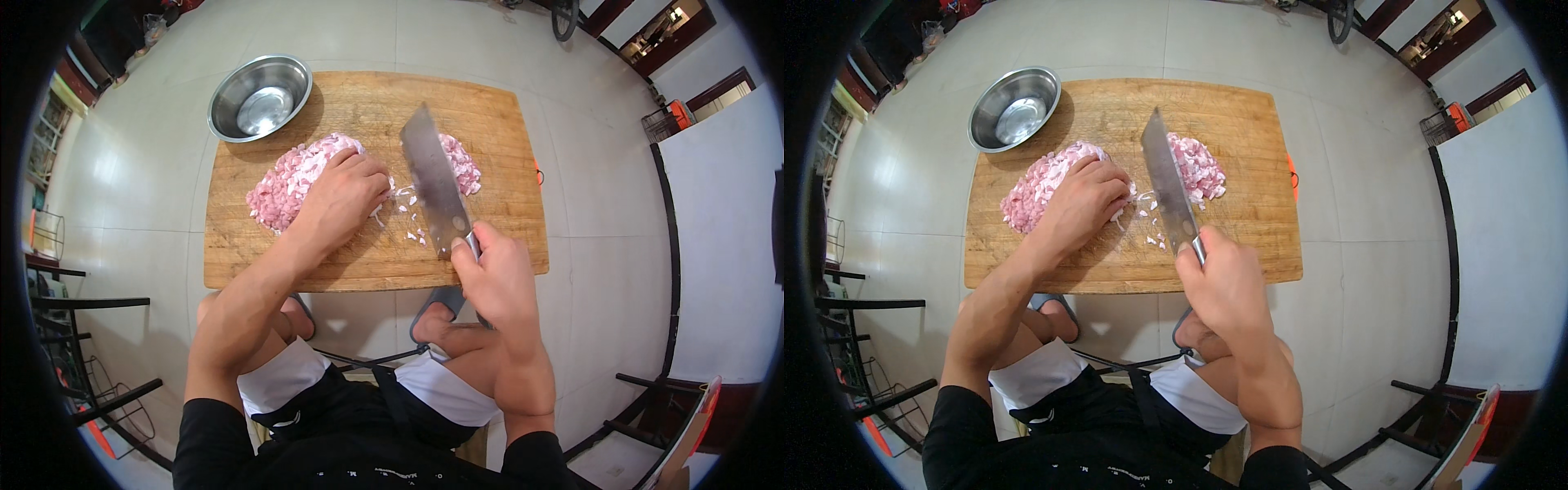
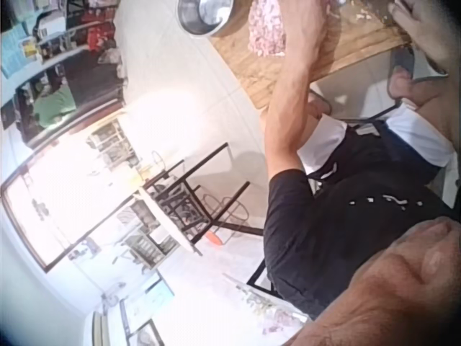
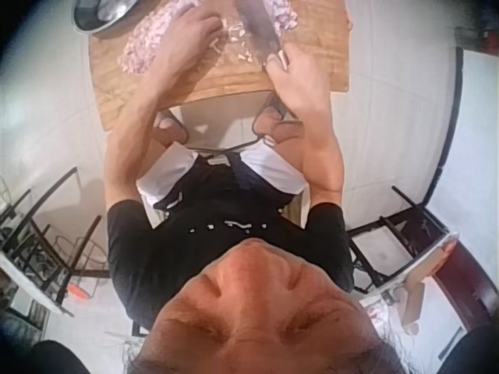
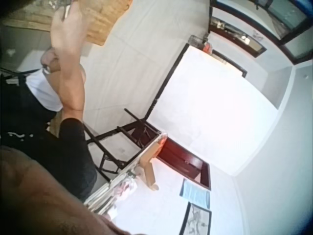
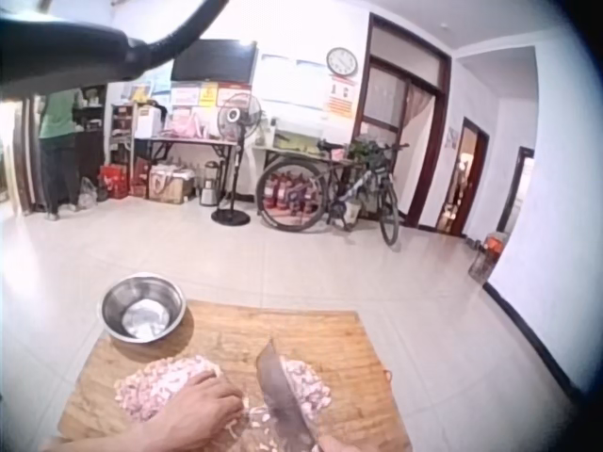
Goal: The person is chopping raw meat on a wooden cutting board using a cleaver. They repeatedly slice and mince the meat into smaller pieces, occasionally gathering the pile to continue chopping.
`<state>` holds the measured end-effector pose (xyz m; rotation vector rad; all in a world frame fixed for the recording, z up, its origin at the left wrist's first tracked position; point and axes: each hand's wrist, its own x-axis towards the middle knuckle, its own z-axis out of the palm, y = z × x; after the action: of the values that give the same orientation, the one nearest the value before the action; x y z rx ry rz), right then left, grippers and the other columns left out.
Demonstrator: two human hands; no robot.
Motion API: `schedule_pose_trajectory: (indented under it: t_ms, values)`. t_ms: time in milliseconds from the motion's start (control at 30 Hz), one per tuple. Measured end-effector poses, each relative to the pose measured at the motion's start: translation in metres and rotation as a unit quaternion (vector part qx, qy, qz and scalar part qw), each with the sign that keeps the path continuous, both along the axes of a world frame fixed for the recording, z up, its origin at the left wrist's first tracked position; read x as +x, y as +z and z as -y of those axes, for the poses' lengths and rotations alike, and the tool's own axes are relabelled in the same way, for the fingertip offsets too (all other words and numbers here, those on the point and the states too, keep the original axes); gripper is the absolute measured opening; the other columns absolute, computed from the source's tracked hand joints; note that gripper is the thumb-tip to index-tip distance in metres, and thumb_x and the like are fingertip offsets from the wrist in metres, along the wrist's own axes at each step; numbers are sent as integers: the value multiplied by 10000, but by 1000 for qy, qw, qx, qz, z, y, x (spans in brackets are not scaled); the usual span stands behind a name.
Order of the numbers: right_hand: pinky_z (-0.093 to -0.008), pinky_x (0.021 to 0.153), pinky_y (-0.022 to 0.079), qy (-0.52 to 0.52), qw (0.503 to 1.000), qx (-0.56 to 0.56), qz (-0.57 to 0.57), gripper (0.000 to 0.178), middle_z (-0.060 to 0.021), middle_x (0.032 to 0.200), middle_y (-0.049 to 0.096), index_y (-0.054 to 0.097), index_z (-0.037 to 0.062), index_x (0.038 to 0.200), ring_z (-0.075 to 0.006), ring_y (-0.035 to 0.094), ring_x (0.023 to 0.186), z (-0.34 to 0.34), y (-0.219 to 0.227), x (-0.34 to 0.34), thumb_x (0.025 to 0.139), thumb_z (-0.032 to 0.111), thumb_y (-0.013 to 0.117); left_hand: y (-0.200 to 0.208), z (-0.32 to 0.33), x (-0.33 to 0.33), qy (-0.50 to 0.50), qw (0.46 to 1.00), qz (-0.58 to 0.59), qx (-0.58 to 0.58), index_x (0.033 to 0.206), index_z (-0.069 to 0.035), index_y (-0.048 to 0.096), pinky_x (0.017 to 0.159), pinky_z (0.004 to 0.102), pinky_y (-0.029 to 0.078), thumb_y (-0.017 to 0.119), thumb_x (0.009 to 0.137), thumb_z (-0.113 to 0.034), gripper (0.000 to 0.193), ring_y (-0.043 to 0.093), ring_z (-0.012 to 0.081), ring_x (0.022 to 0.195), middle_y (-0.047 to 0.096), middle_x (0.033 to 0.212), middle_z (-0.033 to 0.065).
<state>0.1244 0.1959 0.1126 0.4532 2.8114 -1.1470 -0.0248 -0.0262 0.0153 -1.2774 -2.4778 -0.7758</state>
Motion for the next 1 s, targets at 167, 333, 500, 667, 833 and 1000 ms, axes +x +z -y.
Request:
schedule_pose_trajectory:
  t_ms: [167,333,500,667,833,1000]
  values:
    - [-554,678,564,122,989,71,-35,192,-226,784,686,651,-7,927,-462,713,736,0,8,14,968,160,735,7,-1,-1,-3,1000,21,-15,977,-68,753,1092,443,491,824,916,-149,124,696,296,1068,744,1053,76]
    - [-555,676,569,129,988,80,-15,159,-185,893,637,648,-5,956,-434,701,760,2,7,17,930,91,773,3,-6,0,41,999,16,4,979,-69,750,1085,450,492,821,926,-159,127,692,311,1057,739,1041,84]
    - [-574,669,552,158,980,95,-79,194,-229,807,661,619,-13,922,-470,695,737,2,13,20,991,130,730,0,-8,2,50,999,-14,9,1016,-65,758,1085,457,490,817,935,-179,151,678,311,1109,729,1059,93]
    - [-591,652,547,100,991,65,-62,254,-275,720,684,593,-13,896,-499,695,708,7,11,17,1044,177,674,3,-8,3,45,998,13,-41,1056,-58,781,1104,459,485,822,929,-183,184,671,314,1128,722,1056,101]
    - [-554,647,575,107,991,67,-37,241,-223,623,683,594,3,902,-461,699,615,9,16,19,1054,183,647,8,-4,6,32,999,14,-31,1053,-61,791,1096,456,493,832,912,-183,191,675,310,1109,725,1051,96]
    - [-531,651,586,125,988,83,-44,237,-206,571,675,594,4,911,-456,698,578,10,13,22,1056,188,631,3,-4,4,28,999,2,-26,1021,-61,798,1088,449,497,834,902,-176,169,677,305,1088,723,1025,93]
